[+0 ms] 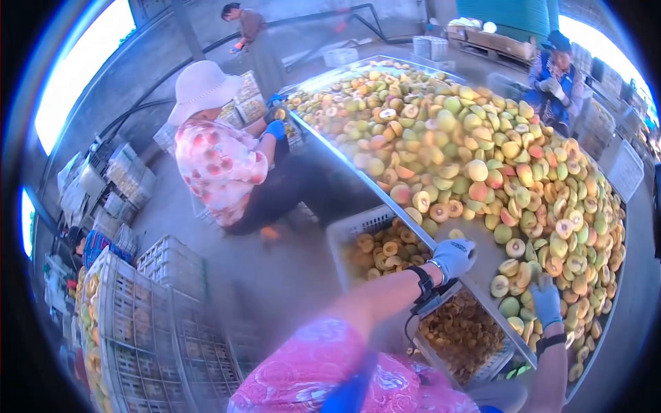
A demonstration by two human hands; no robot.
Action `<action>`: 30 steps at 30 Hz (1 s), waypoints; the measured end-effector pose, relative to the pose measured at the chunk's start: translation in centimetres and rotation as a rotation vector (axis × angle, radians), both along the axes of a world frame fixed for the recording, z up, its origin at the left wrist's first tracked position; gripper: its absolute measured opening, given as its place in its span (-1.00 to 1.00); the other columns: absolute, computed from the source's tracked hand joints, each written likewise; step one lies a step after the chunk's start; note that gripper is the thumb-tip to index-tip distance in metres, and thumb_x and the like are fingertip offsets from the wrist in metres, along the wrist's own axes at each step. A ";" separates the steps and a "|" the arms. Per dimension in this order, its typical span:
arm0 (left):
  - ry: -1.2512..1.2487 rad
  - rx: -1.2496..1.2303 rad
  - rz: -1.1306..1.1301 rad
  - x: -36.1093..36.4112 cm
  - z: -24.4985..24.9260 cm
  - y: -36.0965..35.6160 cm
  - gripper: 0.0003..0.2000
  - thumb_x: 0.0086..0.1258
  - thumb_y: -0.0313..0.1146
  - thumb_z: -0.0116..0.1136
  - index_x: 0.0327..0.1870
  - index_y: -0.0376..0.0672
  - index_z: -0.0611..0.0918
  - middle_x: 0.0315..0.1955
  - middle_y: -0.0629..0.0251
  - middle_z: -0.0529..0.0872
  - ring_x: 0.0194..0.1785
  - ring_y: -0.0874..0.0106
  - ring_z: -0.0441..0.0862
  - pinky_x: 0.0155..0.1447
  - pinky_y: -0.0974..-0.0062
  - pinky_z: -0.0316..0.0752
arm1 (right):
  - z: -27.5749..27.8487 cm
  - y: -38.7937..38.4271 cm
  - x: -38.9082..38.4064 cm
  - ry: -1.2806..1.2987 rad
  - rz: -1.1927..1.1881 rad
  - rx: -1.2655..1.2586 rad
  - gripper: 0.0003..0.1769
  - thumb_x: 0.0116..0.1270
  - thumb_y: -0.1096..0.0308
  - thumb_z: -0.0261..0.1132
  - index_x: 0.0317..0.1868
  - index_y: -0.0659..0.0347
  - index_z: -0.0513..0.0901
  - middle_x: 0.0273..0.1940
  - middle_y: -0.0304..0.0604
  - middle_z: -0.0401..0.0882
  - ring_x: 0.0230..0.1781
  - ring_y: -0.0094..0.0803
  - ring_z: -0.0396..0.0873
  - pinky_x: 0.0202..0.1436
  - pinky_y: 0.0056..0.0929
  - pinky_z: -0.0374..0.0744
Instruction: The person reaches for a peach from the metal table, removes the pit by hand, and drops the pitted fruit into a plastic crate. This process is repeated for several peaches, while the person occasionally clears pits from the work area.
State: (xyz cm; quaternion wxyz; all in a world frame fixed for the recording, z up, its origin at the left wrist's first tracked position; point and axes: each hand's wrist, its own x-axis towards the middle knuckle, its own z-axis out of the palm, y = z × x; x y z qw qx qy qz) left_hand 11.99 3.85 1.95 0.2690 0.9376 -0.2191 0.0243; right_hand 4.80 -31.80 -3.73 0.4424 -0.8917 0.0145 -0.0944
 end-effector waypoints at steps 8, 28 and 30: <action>-0.078 -0.043 0.019 0.0 -0.6 -0.1 -0.79 0.39 -0.16 0.03 -0.16 -0.08 0.56 -0.35 0.14 0.71 -0.28 0.07 0.67 -0.19 0.11 0.54 | 7.9 1.2 6.6 -0.366 0.036 -0.540 -0.54 0.33 0.25 0.30 0.19 0.22 0.54 0.01 0.07 0.62 0.02 -0.06 0.62 0.08 -0.21 0.56; -0.059 0.008 -0.101 1.0 -1.6 0.4 -0.83 0.22 -0.25 0.13 -0.30 -0.15 0.58 -0.36 0.01 0.66 -0.23 0.02 0.65 -0.18 0.16 0.51 | 4.4 -4.5 13.1 -0.176 0.030 -0.391 -0.55 0.45 0.16 0.10 0.15 0.31 0.60 0.21 0.05 0.56 0.27 -0.11 0.46 0.40 -0.22 0.33; -0.119 0.034 -0.101 -0.1 0.0 0.4 -0.81 0.23 -0.28 0.10 -0.22 -0.16 0.58 -0.30 0.03 0.65 -0.16 0.02 0.64 -0.10 0.12 0.52 | 5.0 -2.0 10.9 -0.011 0.106 -0.349 -0.50 0.43 0.07 0.14 0.18 0.26 0.59 0.21 0.00 0.56 0.30 -0.14 0.45 0.41 -0.25 0.33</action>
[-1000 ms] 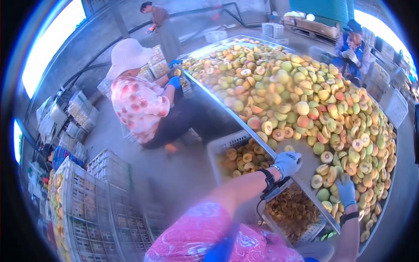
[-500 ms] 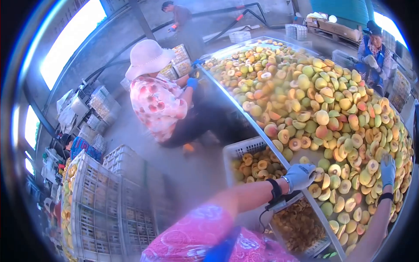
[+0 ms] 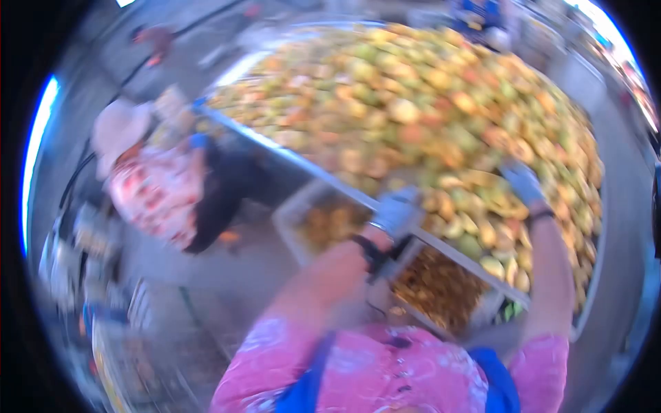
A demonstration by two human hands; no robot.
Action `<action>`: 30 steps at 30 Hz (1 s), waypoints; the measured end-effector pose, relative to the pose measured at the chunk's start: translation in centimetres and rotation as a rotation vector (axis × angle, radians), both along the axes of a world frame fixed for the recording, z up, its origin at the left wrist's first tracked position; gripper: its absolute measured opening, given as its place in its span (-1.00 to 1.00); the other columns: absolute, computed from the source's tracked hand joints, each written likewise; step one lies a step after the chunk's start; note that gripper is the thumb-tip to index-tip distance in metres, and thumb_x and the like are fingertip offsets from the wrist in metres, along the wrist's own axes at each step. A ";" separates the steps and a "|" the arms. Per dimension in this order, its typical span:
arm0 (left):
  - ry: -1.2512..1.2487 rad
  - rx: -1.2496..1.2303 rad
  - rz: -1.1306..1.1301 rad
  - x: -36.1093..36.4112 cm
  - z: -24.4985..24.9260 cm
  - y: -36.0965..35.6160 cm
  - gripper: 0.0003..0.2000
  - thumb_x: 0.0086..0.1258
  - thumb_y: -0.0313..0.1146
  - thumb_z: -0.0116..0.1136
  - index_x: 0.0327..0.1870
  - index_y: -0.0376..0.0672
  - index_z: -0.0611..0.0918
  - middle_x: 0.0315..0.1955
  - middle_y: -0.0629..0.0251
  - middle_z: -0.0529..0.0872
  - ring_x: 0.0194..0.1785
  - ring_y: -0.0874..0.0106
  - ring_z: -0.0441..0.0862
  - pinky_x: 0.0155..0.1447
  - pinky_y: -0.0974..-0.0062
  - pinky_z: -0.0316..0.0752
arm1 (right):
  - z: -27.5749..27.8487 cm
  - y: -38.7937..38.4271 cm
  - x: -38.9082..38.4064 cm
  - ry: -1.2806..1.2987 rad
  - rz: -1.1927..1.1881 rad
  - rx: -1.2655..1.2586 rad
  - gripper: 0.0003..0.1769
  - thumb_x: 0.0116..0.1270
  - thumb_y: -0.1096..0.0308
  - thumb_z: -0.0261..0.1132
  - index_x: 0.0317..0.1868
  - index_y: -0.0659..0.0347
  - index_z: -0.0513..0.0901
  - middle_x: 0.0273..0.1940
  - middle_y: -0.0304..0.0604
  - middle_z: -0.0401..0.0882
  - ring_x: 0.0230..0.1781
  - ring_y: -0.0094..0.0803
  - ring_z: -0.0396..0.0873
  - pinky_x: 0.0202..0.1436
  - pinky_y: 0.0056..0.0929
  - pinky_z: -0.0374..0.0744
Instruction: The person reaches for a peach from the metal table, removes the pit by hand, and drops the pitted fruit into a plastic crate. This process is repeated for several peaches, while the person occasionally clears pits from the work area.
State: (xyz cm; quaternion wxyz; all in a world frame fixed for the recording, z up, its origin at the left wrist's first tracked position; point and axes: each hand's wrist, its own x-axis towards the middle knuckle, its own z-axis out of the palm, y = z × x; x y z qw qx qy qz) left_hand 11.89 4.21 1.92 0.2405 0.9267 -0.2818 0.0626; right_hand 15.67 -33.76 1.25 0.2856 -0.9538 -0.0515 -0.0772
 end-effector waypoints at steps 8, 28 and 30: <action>0.047 0.070 0.139 0.7 -1.0 -1.0 -0.76 0.45 -0.20 -0.07 -0.20 -0.12 0.61 -0.26 0.04 0.71 -0.18 0.00 0.66 -0.05 0.07 0.52 | -0.7 3.2 -5.5 -0.003 0.179 0.067 -0.44 0.38 -0.02 0.22 0.17 0.26 0.53 0.08 0.09 0.62 0.10 -0.06 0.59 0.18 -0.28 0.51; 0.011 -0.134 0.087 0.9 -0.9 -0.4 -0.82 0.36 -0.23 0.04 -0.21 -0.13 0.53 -0.42 0.10 0.67 -0.37 0.04 0.66 -0.26 0.07 0.54 | 1.9 -2.2 19.2 -0.183 -0.063 -0.613 -0.52 0.20 0.30 0.17 0.16 0.14 0.52 0.17 0.13 0.48 0.18 0.03 0.46 0.20 -0.12 0.50; 0.035 -0.128 0.118 0.4 -1.0 -0.5 -0.82 0.37 -0.23 0.04 -0.20 -0.13 0.53 -0.42 0.12 0.67 -0.39 0.04 0.66 -0.27 0.07 0.54 | 1.7 -2.9 19.1 -0.058 -0.185 -0.423 -0.45 0.15 0.27 0.22 0.21 0.14 0.49 0.12 0.17 0.51 0.11 0.12 0.50 0.17 -0.07 0.51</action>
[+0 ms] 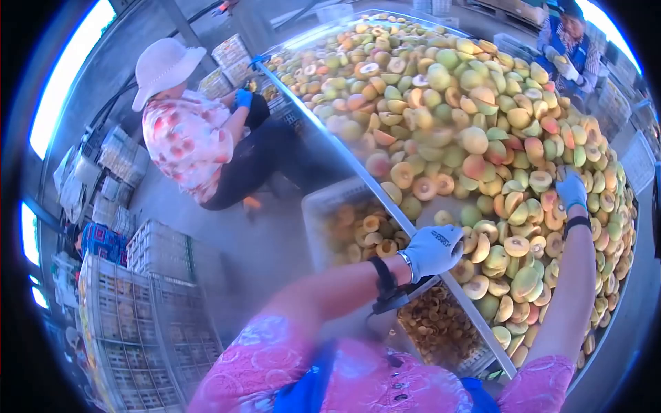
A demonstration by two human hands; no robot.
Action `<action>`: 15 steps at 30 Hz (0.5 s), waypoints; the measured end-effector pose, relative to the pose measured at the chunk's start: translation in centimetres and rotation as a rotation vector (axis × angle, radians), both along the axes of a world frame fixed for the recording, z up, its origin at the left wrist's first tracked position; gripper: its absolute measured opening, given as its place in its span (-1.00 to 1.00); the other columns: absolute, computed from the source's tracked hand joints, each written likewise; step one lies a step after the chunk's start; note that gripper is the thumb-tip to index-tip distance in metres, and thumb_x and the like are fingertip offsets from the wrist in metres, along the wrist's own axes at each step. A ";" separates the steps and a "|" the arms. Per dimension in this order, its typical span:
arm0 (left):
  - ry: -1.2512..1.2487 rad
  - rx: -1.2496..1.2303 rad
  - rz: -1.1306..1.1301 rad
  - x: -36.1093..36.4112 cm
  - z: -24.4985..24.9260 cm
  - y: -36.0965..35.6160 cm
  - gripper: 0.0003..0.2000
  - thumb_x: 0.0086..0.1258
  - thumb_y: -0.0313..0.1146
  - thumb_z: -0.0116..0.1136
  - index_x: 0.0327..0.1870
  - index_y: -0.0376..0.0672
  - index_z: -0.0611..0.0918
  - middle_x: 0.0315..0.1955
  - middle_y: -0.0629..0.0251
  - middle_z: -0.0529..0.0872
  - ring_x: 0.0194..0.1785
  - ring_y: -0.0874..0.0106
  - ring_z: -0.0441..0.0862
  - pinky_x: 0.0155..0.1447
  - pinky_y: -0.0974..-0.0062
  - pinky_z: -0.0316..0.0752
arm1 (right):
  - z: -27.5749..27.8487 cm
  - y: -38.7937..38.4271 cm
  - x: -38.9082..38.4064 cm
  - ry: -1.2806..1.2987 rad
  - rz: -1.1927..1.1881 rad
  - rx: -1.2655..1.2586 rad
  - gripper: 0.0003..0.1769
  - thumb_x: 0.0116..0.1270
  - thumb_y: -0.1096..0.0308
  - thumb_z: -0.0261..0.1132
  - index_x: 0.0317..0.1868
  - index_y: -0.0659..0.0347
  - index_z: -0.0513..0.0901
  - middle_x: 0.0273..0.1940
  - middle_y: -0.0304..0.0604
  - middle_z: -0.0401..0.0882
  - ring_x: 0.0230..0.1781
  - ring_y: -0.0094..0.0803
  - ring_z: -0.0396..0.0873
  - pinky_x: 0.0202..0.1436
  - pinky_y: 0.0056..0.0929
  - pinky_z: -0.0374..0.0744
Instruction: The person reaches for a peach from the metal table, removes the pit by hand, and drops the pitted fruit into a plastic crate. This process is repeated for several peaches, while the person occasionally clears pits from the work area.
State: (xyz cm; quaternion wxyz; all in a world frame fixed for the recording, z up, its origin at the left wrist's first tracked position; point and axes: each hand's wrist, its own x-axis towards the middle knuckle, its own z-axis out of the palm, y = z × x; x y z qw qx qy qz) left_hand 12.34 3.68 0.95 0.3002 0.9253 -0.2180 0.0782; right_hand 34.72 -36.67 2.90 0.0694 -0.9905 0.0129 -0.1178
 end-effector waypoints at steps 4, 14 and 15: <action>0.033 0.039 -0.003 0.2 0.4 0.3 -0.82 0.36 -0.21 0.04 -0.17 -0.08 0.53 -0.40 0.15 0.67 -0.38 0.07 0.67 -0.28 0.10 0.54 | 1.1 0.2 -1.6 -0.012 0.139 0.126 -0.44 0.10 0.27 0.25 0.17 0.24 0.53 0.04 0.18 0.58 0.07 0.10 0.55 0.13 -0.15 0.53; 0.018 0.011 0.028 0.1 -0.8 0.3 -0.82 0.38 -0.20 0.01 -0.18 -0.07 0.53 -0.38 0.17 0.69 -0.34 0.08 0.68 -0.23 0.11 0.56 | -1.6 5.3 -14.3 0.019 0.223 0.530 -0.53 0.16 0.33 0.31 0.10 0.27 0.55 -0.10 0.04 0.67 -0.10 -0.17 0.67 -0.01 -0.32 0.57; 0.017 0.007 0.025 -0.2 -1.0 0.4 -0.82 0.38 -0.20 0.01 -0.18 -0.07 0.53 -0.38 0.17 0.69 -0.34 0.08 0.68 -0.23 0.11 0.56 | -1.9 5.9 -15.3 0.030 0.236 0.571 -0.52 0.16 0.31 0.32 0.11 0.27 0.55 -0.10 0.05 0.66 -0.11 -0.16 0.67 -0.02 -0.31 0.57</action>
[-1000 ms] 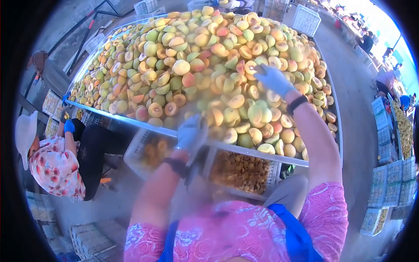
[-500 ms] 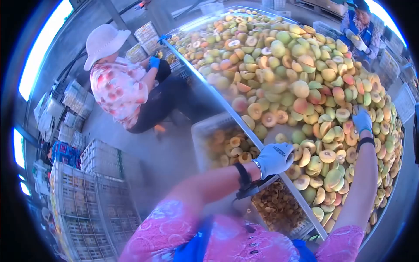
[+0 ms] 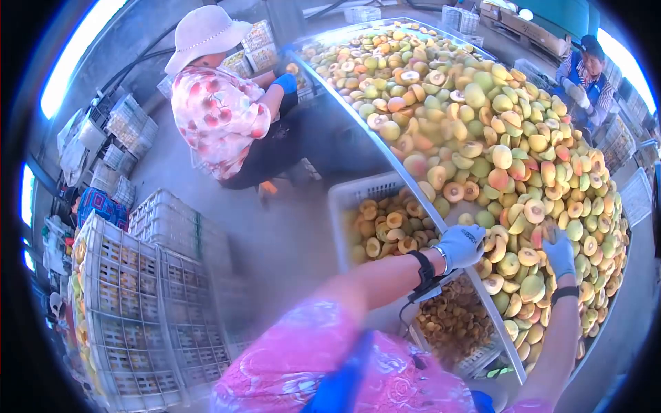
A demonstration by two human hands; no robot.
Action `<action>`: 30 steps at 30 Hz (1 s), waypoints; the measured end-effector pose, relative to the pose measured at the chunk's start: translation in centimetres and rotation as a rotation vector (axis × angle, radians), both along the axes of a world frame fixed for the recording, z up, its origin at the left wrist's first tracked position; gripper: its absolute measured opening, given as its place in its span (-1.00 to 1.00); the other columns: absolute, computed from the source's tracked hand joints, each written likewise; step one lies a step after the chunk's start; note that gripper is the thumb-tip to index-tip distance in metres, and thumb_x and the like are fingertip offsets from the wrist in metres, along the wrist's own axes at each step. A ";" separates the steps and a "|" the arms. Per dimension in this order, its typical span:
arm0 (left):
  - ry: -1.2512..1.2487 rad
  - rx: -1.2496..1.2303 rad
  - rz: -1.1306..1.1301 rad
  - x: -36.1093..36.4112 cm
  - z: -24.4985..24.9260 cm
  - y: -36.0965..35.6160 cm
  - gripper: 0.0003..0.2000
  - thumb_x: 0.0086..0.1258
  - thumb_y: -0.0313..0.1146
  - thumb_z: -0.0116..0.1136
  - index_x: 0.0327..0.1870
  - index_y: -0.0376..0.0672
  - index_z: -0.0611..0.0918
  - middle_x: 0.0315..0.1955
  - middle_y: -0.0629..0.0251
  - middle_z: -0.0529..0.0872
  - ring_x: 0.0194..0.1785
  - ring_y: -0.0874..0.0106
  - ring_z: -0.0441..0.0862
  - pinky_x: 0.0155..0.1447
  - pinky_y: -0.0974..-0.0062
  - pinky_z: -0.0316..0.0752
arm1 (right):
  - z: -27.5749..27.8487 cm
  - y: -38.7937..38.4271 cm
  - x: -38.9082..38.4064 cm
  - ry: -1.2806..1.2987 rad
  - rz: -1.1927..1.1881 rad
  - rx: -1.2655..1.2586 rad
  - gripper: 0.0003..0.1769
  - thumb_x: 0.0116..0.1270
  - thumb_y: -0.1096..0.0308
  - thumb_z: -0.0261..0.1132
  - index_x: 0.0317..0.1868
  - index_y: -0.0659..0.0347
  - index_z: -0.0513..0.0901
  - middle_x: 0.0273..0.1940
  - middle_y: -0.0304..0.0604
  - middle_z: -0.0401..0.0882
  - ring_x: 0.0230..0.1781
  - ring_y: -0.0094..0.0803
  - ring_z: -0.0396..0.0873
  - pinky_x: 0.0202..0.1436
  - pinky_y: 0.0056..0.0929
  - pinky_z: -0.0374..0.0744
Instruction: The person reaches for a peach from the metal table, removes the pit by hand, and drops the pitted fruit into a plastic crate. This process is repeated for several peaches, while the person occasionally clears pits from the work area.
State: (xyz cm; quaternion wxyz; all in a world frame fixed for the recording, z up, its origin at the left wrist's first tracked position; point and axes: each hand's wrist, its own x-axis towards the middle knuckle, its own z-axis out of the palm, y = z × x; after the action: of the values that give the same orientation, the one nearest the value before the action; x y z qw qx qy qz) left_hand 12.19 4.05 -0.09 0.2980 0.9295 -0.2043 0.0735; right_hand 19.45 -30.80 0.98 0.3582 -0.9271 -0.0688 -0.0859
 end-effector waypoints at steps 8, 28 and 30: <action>0.024 -0.224 -0.005 -0.6 2.3 1.2 -0.72 0.33 -0.16 0.10 -0.09 -0.15 0.55 -0.20 0.06 0.67 -0.10 0.16 0.67 -0.06 0.22 0.55 | 3.7 2.3 -9.5 0.041 -0.055 -0.242 -0.49 0.12 0.34 0.32 0.11 0.32 0.57 -0.01 0.11 0.62 -0.04 -0.09 0.63 0.06 -0.27 0.54; 1.089 -1.713 -0.651 -10.2 -4.7 -2.7 -0.64 0.58 -0.04 -0.18 0.07 -0.08 0.56 0.01 0.26 0.64 -0.01 0.44 0.63 0.03 0.36 0.59 | 8.8 19.5 -28.0 -0.213 -0.028 -0.041 -0.60 0.28 0.32 0.32 0.12 0.23 0.57 0.03 -0.01 0.61 0.04 -0.06 0.59 0.15 -0.26 0.52; 1.277 -1.952 -0.496 -11.6 -1.4 -1.1 -0.66 0.49 -0.03 -0.06 -0.05 -0.12 0.58 -0.23 0.25 0.68 -0.18 0.35 0.66 -0.16 0.33 0.61 | 6.2 19.7 -29.5 0.056 -0.128 0.363 -0.60 0.30 0.26 0.35 0.08 0.25 0.55 -0.08 -0.01 0.63 -0.03 -0.14 0.60 0.06 -0.29 0.53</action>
State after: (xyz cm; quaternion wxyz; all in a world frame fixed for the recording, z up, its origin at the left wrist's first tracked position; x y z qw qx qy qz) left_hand 0.58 2.98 -1.51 0.9330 0.1141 -0.0509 -0.3375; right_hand -10.05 -11.09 7.22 0.5149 -0.8519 0.0170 -0.0940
